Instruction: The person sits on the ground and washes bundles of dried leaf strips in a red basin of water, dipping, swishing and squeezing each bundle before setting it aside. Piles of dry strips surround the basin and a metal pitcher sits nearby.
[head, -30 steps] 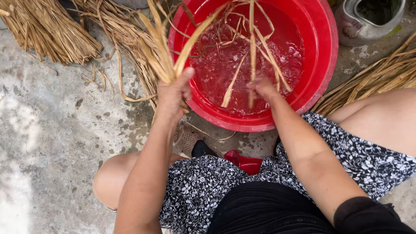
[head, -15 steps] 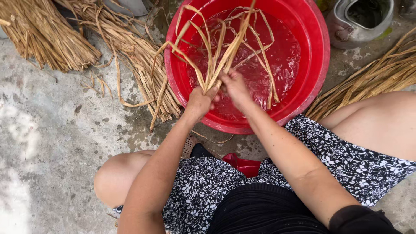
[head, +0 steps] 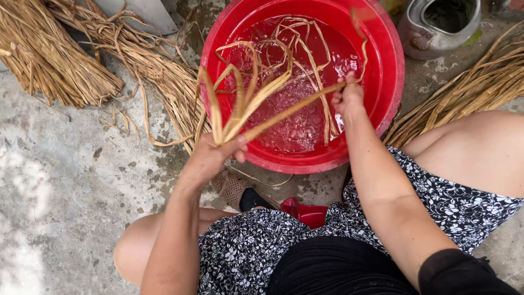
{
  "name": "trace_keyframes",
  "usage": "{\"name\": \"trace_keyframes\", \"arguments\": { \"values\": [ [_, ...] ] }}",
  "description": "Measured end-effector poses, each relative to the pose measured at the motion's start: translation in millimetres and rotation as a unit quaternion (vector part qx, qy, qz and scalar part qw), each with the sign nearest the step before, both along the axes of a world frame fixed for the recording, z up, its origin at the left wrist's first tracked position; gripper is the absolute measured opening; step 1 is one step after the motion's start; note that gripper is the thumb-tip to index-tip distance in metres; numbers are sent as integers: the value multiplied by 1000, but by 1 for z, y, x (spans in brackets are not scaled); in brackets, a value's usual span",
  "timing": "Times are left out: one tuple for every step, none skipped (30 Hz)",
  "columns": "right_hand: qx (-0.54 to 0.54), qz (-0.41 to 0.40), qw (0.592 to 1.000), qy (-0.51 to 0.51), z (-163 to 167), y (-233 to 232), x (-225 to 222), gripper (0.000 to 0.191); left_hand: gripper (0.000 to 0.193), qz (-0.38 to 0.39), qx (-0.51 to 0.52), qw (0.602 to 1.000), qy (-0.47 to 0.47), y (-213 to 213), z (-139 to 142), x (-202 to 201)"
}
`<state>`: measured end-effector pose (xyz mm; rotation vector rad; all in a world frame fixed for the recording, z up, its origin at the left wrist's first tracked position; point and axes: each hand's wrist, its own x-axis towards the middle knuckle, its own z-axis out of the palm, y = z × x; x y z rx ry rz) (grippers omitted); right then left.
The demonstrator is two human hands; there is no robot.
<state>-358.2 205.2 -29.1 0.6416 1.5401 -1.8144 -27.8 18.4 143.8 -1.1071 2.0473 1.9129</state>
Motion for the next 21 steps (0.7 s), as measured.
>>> {"name": "trace_keyframes", "arguments": {
  "values": [
    [-43,15,999,12,10,-1,7,53,25,6,-17,1000,9,-8,1,2],
    [-85,32,996,25,22,-2,14,60,23,13,-33,999,20,-12,0,1],
    [-87,93,991,28,33,-12,25,64,22,9,-25,1000,9,-14,-3,-3],
    [-88,155,984,28,40,-28,43,69,22,5,-17,1000,-5,-15,-7,-9],
    [-133,191,973,4,47,-40,64,66,23,2,-11,1000,-17,-14,-10,-16],
    [-179,228,957,-18,52,-51,84,65,24,-8,-11,999,-43,-11,-14,-23],
    [-204,259,944,-3,54,-60,104,60,24,-20,-12,997,-71,-3,-18,-33],
    [-228,287,930,11,54,-65,119,55,25,-33,-10,994,-101,5,-20,-40],
    [-220,261,940,-12,52,-70,127,45,25,-32,-19,993,-114,12,-21,-45],
    [-211,235,948,-35,47,-73,134,39,28,-29,-29,991,-126,18,-21,-50],
    [-203,209,955,-56,41,-73,135,37,35,-27,-39,989,-138,23,-19,-52],
    [-170,191,965,-56,33,-70,130,30,32,-37,-42,990,-127,26,-15,-51],
    [-137,172,974,-56,24,-66,121,25,29,-46,-46,991,-117,29,-11,-47],
    [-104,153,981,-57,14,-61,111,23,28,-55,-50,991,-109,31,-5,-42],
    [-70,111,989,-64,4,-55,99,23,27,-38,-35,995,-90,30,1,-35],
    [-36,69,994,-71,-5,-48,84,23,26,-21,-20,997,-72,26,10,-25],
    [-64,44,994,-76,-12,-36,66,26,26,-3,-3,999,-54,20,19,-16],
    [-91,19,992,-82,-20,-27,52,29,25,48,10,998,-32,12,28,-9],
    [-60,-8,995,-74,-25,-18,42,29,32,99,23,995,-10,1,38,-1],
    [-29,-34,997,-62,-28,-9,28,29,25,85,-66,992,-68,-16,50,12],
    [-45,-78,993,-79,-31,2,15,29,27,148,-106,981,-67,-29,61,27]
  ]
}}
